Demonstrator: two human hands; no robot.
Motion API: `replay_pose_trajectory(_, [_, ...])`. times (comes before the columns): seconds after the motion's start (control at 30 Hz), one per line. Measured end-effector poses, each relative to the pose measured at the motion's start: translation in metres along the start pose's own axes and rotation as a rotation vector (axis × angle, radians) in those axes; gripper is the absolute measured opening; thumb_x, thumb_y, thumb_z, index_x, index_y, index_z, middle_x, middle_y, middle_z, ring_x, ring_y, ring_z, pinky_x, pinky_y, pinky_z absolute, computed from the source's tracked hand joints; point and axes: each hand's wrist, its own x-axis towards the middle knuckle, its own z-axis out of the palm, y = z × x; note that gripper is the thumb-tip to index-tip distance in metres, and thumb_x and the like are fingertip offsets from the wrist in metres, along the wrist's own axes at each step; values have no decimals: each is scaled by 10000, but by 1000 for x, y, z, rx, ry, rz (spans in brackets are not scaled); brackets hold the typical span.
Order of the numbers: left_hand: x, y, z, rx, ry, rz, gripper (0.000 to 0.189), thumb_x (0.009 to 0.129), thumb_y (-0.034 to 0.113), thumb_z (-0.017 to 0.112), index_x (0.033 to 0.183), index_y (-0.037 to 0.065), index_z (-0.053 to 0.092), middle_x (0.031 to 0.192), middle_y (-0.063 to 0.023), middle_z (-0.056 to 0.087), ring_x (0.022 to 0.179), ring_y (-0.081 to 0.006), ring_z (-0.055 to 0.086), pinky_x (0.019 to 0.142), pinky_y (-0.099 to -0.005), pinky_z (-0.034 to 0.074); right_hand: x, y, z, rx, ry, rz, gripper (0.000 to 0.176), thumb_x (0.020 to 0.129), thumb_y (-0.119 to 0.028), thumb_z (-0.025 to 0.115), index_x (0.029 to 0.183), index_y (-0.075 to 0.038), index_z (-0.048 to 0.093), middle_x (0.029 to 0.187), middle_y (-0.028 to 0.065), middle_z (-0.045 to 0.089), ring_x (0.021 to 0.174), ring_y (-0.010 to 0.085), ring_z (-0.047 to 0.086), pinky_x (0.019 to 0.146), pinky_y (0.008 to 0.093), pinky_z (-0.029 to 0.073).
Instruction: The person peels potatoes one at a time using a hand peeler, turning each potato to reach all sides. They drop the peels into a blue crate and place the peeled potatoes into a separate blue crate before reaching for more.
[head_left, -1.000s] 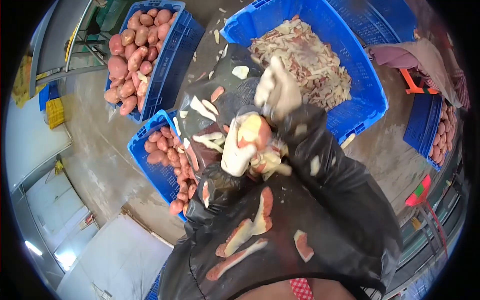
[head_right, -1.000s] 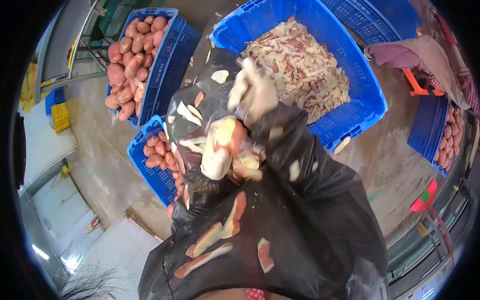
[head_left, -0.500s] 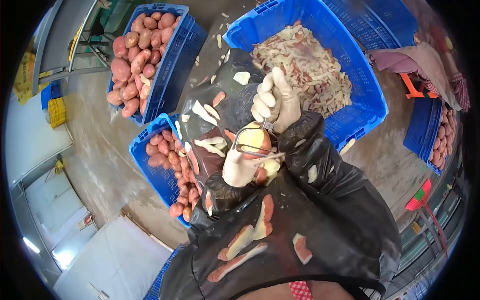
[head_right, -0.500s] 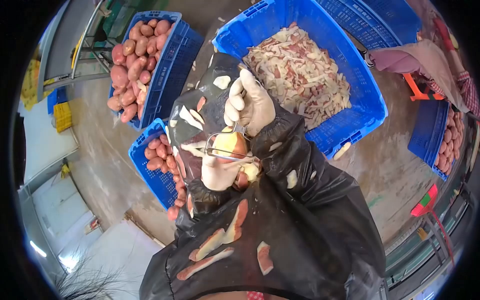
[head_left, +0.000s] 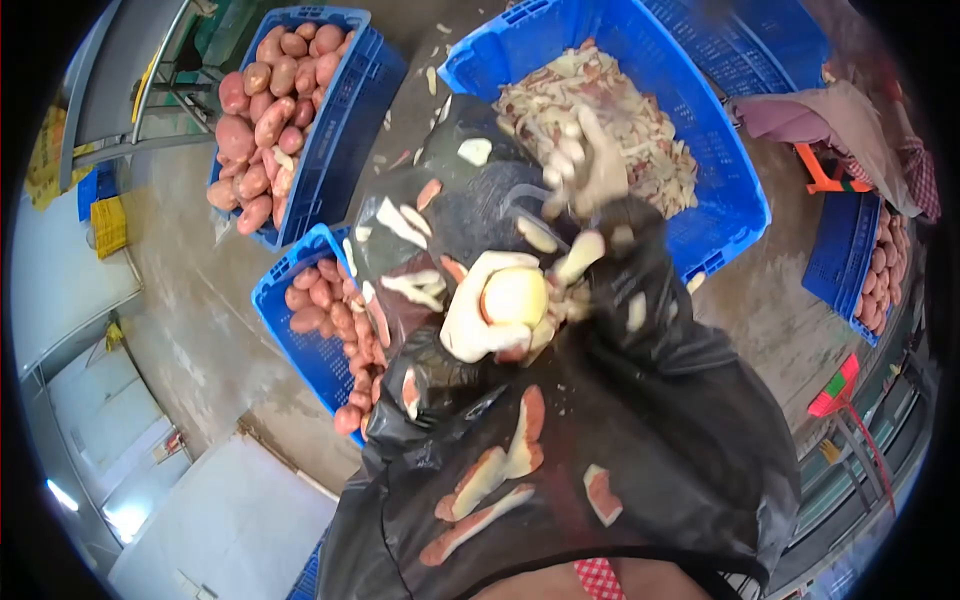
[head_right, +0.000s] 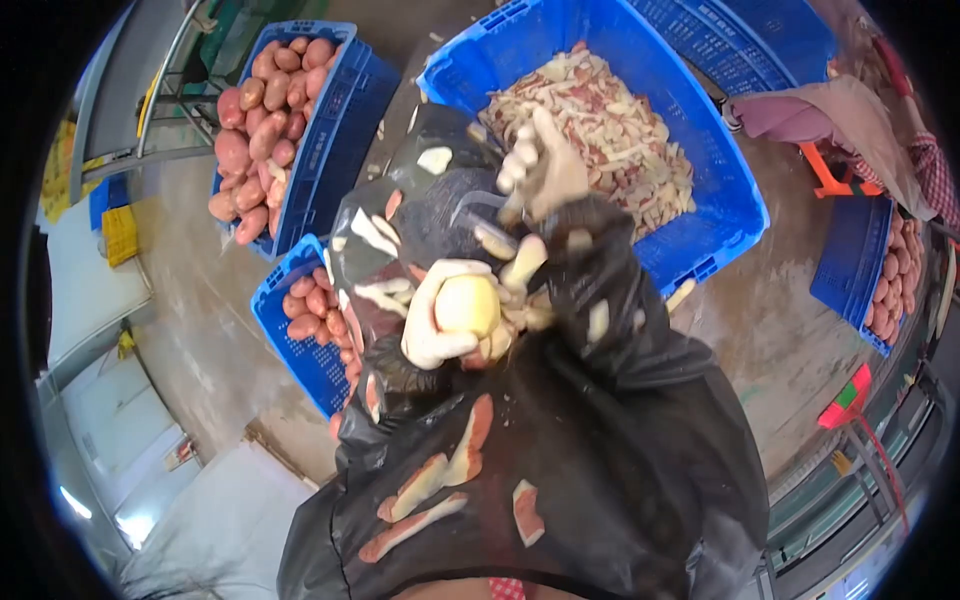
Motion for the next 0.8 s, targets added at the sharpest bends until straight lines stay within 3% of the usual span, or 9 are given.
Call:
replay_pose_trajectory(0.07, [4, 7, -1, 171, 26, 32, 706, 572, 225, 765, 1142, -13, 424, 1023, -138, 549, 942, -224, 566, 849, -348, 440, -50, 11, 28, 231, -360, 181, 310, 893, -393, 511, 803, -100, 469, 555, -12, 405, 453, 168, 401, 448, 327, 374])
replay_pose_trajectory(0.17, [6, -3, -13, 404, -41, 152, 681, 572, 104, 770, 1147, 10, 418, 1051, -119, 509, 978, -196, 528, 859, -341, 430, -6, 8, 3, -160, 65, -94, 334, 884, -406, 519, 794, -87, 478, 543, -14, 405, 490, 176, 441, 475, 340, 387])
replay_pose_trajectory(0.27, [10, 5, -4, 500, 90, 346, 681, 557, 88, 778, 1135, 18, 426, 1088, -129, 488, 1016, -208, 510, 872, -342, 419, -19, -15, 0, 236, -406, -92, 329, 907, -415, 469, 806, -102, 479, 544, -16, 400, 485, 161, 403, 508, 319, 369])
replay_pose_trajectory(0.3, [7, 7, 6, 317, 223, 341, 702, 543, 77, 788, 1142, 20, 427, 1135, -145, 474, 1006, -219, 515, 871, -345, 420, -39, -13, 24, 223, -84, -215, 355, 908, -444, 447, 776, -118, 492, 541, -18, 397, 483, 158, 394, 512, 323, 359])
replay_pose_trajectory(0.4, [21, -22, 14, 411, 543, 645, 750, 585, 2, 756, 1239, 25, 390, 1308, -208, 383, 1223, -286, 382, 998, -388, 324, -18, 4, 16, 263, -45, -136, 366, 906, -451, 445, 758, -121, 499, 541, -15, 399, 487, 165, 400, 513, 337, 361])
replay_pose_trajectory(0.47, [8, -32, -3, 781, 544, 613, 719, 623, -24, 731, 1247, 36, 379, 1321, -208, 368, 1244, -294, 358, 1012, -391, 319, -12, 24, 15, 272, -125, 108, 364, 886, -465, 478, 771, -121, 496, 561, -10, 423, 535, 187, 458, 514, 365, 392])
replay_pose_trajectory(0.53, [-3, -17, 12, 382, 575, 299, 720, 621, 21, 750, 1233, 26, 371, 1238, -186, 434, 1151, -275, 455, 952, -383, 385, -26, 33, 30, 176, -120, 194, 347, 897, -448, 469, 773, -127, 517, 546, -24, 415, 511, 175, 450, 524, 348, 397])
replay_pose_trajectory(0.67, [-3, 22, 6, 887, 501, 170, 767, 551, 119, 778, 1199, 2, 385, 1103, -129, 475, 976, -215, 526, 851, -332, 440, -33, 39, 39, 134, -254, 234, 367, 928, -447, 397, 785, -130, 513, 552, -15, 426, 489, 174, 442, 503, 332, 397])
replay_pose_trajectory(0.8, [-5, 23, 6, 704, 462, 9, 705, 573, 149, 740, 1181, 13, 412, 1001, -88, 552, 938, -184, 543, 828, -319, 453, -38, 40, 44, 68, -271, 179, 368, 937, -438, 378, 801, -124, 513, 539, -11, 418, 476, 174, 454, 493, 334, 401])
